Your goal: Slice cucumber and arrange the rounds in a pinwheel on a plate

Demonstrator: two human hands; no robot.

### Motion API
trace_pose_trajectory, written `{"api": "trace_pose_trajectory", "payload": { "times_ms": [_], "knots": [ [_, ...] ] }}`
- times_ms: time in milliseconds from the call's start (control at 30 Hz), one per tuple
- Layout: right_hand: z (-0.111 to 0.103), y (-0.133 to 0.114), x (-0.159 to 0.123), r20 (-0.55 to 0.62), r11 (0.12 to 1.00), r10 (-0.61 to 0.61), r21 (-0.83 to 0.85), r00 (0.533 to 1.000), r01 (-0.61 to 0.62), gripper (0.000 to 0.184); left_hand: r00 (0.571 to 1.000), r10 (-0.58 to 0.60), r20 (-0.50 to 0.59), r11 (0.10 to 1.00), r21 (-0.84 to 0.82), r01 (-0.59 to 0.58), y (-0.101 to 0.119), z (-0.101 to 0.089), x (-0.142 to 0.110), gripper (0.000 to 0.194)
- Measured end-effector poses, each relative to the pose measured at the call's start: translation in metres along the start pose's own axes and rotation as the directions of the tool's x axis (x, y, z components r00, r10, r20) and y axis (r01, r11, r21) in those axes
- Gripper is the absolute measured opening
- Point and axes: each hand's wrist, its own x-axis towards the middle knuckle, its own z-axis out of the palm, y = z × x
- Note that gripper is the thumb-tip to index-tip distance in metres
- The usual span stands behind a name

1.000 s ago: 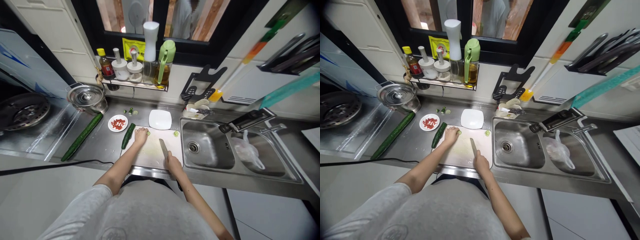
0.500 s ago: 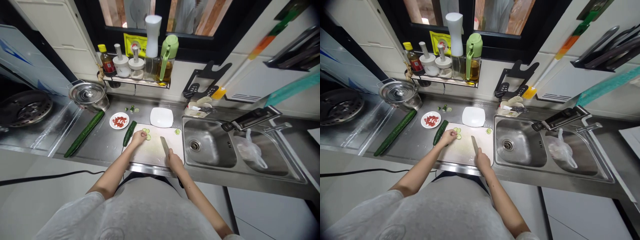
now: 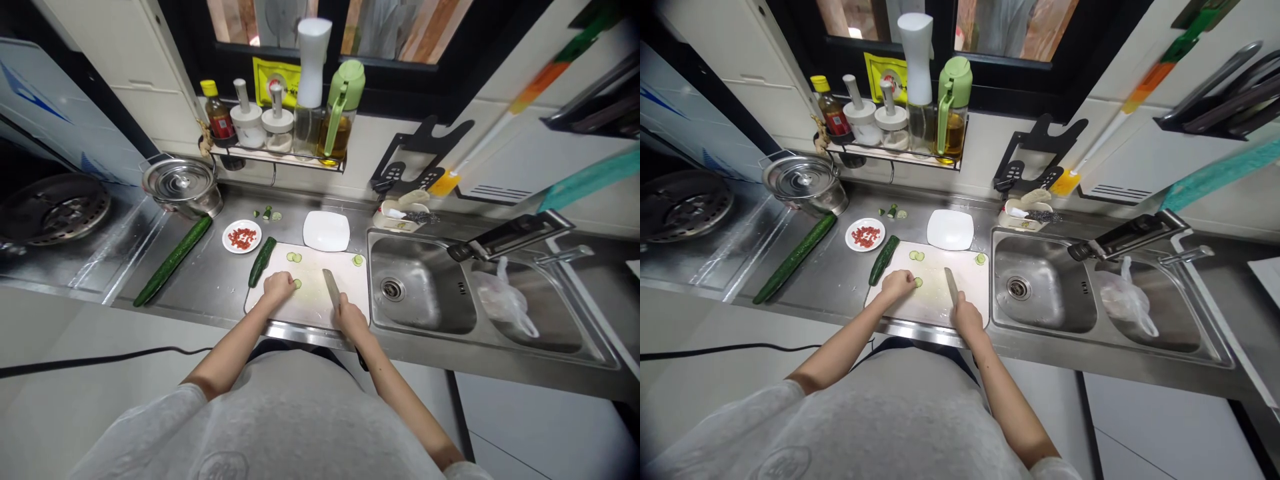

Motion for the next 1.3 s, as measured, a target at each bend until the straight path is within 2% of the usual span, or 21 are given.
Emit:
{"api": "trace_pose_trajectory", "payload": {
  "times_ms": [67, 133, 267, 333, 467, 633, 733, 967, 1300],
  "knots": [
    [0.000, 0.000, 0.000, 0.001, 1.000, -0.001, 0.008, 1.000, 0.001, 0.029, 1.000, 0.030, -0.008, 0.986, 0.166, -0.029, -0.001, -0.002, -0.004, 0.023],
    [0.000, 0.000, -0.001, 0.001, 1.000, -0.005, 0.015, 1.000, 0.005, 0.030, 0.996, 0.087, -0.023, 0.962, 0.262, -0.078, -0.004, -0.005, -0.007, 0.024],
    [0.000, -0.001, -0.001, 0.001, 1.000, -0.009, 0.008, 1.000, 0.009, 0.031, 0.958, 0.278, -0.066, 0.938, 0.235, -0.256, -0.011, -0.010, -0.010, 0.024],
    [-0.001, -0.002, -0.001, 0.005, 1.000, -0.011, -0.007, 1.000, 0.011, 0.031, 0.945, 0.320, -0.062, 0.932, 0.200, -0.303, -0.012, -0.008, -0.011, 0.023],
    [-0.004, -0.003, -0.004, 0.001, 0.997, -0.044, -0.058, 0.999, 0.044, 0.029, 0.961, 0.262, -0.086, 0.958, 0.142, -0.249, -0.010, 0.001, -0.014, 0.020],
    [-0.004, -0.009, -0.015, 0.001, 0.982, -0.145, -0.124, 0.989, 0.144, 0.025, 0.971, 0.148, -0.186, 0.986, 0.105, -0.130, -0.003, 0.016, -0.016, 0.022],
    [-0.001, -0.017, -0.022, -0.004, 0.967, -0.210, -0.151, 0.978, 0.207, 0.025, 0.974, 0.102, -0.204, 0.993, 0.073, -0.089, -0.003, 0.019, -0.017, 0.023],
    [0.001, -0.032, -0.023, 0.016, 0.933, -0.293, -0.212, 0.956, 0.290, 0.029, 0.976, 0.089, -0.199, 0.996, 0.004, -0.090, -0.016, 0.017, -0.012, 0.026],
    [0.004, -0.035, -0.015, 0.035, 0.927, -0.300, -0.226, 0.953, 0.300, 0.030, 0.983, 0.093, -0.159, 0.994, -0.038, -0.100, -0.011, 0.013, -0.010, 0.026]
  ]
}}
